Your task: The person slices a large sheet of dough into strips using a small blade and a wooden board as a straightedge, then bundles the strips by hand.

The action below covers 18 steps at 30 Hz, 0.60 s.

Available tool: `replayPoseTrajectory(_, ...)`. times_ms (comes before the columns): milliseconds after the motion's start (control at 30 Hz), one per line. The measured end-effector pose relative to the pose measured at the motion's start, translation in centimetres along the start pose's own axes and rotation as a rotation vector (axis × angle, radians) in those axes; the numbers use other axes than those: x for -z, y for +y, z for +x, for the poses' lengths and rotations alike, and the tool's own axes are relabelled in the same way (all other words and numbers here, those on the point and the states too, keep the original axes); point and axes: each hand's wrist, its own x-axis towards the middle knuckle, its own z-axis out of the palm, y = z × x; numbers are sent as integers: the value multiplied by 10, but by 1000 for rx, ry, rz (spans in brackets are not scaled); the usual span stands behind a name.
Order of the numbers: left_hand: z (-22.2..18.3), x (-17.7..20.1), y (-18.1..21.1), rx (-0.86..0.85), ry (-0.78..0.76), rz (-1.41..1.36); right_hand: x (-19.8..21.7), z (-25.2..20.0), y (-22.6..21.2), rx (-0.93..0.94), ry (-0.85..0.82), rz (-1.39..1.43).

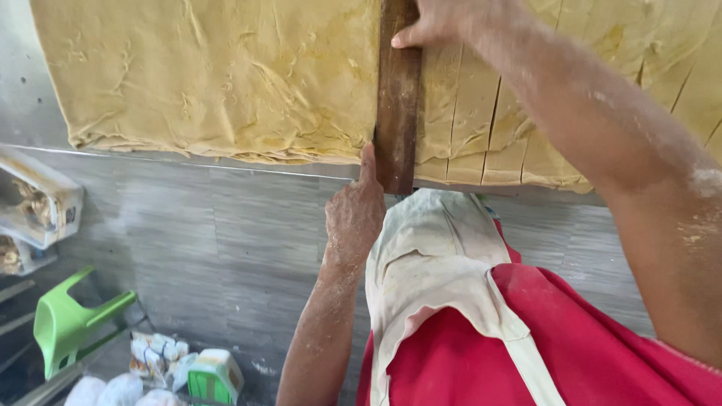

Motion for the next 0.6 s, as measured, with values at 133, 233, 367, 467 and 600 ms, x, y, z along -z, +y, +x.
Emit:
replayPoseTrajectory(133, -1, -10, -3, -50, 102, 2, -58, -75, -39, 542, 329, -398)
replayPoseTrajectory(233, -19, -23, -10, -49, 113, -25, -83, -100, -64, 416, 42, -308)
replayPoseTrajectory(367, -62, -39, -17, 39, -13, -50, -72, -101, -65, 393, 67, -222)
replayPoseTrajectory(467, -127, -60, -34, -3, 48, -48, -68, -98, -67, 419, 66, -199)
replayPoseTrajectory(600, -168, -75, -61, 180, 170, -307, -71, -96, -59, 455, 77, -197)
